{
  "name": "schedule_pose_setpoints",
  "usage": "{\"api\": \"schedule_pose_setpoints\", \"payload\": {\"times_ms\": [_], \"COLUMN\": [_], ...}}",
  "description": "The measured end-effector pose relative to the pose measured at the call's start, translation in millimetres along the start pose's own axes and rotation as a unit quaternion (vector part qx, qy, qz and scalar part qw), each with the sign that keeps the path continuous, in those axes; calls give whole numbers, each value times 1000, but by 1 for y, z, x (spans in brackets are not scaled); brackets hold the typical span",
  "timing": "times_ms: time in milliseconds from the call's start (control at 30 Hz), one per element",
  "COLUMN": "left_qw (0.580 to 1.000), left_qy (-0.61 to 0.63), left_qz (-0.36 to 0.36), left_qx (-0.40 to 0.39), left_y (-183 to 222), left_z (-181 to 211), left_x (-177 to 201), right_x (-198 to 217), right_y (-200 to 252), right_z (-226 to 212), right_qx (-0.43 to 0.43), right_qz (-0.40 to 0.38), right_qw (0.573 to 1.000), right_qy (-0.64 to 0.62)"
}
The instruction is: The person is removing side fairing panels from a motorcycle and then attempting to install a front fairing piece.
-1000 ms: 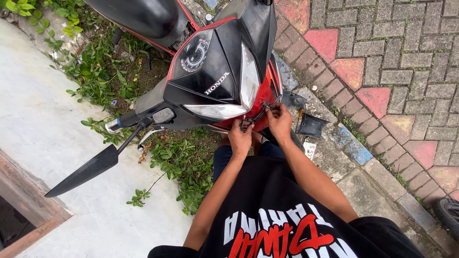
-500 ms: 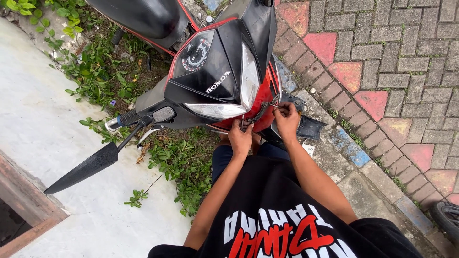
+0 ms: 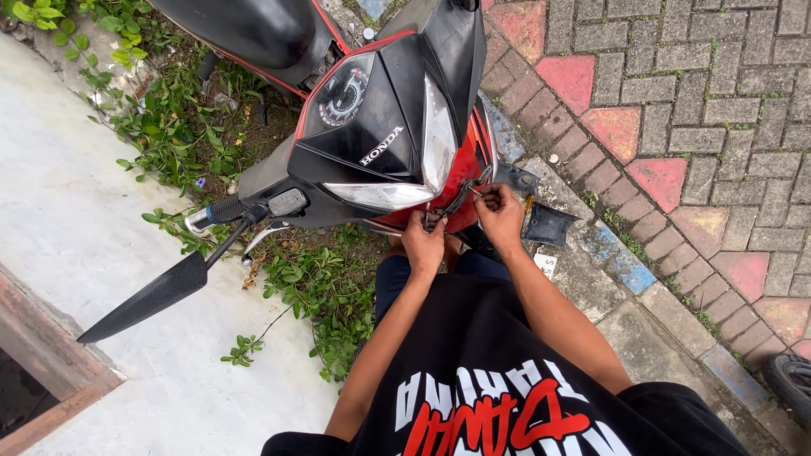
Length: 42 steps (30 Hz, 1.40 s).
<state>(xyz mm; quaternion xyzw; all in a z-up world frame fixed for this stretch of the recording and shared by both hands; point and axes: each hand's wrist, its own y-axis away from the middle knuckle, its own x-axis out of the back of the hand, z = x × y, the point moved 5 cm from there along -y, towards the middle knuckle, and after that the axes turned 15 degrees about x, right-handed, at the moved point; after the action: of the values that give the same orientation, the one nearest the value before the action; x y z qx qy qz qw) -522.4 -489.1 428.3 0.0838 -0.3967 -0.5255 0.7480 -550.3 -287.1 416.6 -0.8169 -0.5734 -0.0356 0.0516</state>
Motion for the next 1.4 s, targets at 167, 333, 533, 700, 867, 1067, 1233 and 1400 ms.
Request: {"api": "schedule_pose_setpoints", "payload": {"times_ms": [167,333,533,700,867,1067,1233,1400], "left_qw": [1000,1000,1000,1000,999,999,998,998], "left_qy": [-2,-6,4,12,27,37,39,34], "left_qz": [-5,-5,-6,-11,-15,-24,-35,-51], "left_qx": [1,4,1,7,23,19,22,30], "left_y": [-3,-2,-5,-8,-8,-13,-15,-16], "left_z": [-2,-1,-3,-7,-5,-6,-8,-11], "left_x": [0,0,-2,-3,-2,-2,-3,-1], "right_x": [-4,-11,-11,-5,-6,-29,-44,-44], "right_y": [-3,-9,-13,-8,-6,29,38,40], "right_z": [-7,-1,-3,-8,-4,22,2,4], "right_qx": [45,21,0,-47,-89,-131,-145,-119], "right_qz": [-28,-40,-55,-73,-80,-222,-251,-265], "right_qw": [998,997,997,995,993,964,955,949], "right_qy": [45,55,56,44,17,71,66,126]}}
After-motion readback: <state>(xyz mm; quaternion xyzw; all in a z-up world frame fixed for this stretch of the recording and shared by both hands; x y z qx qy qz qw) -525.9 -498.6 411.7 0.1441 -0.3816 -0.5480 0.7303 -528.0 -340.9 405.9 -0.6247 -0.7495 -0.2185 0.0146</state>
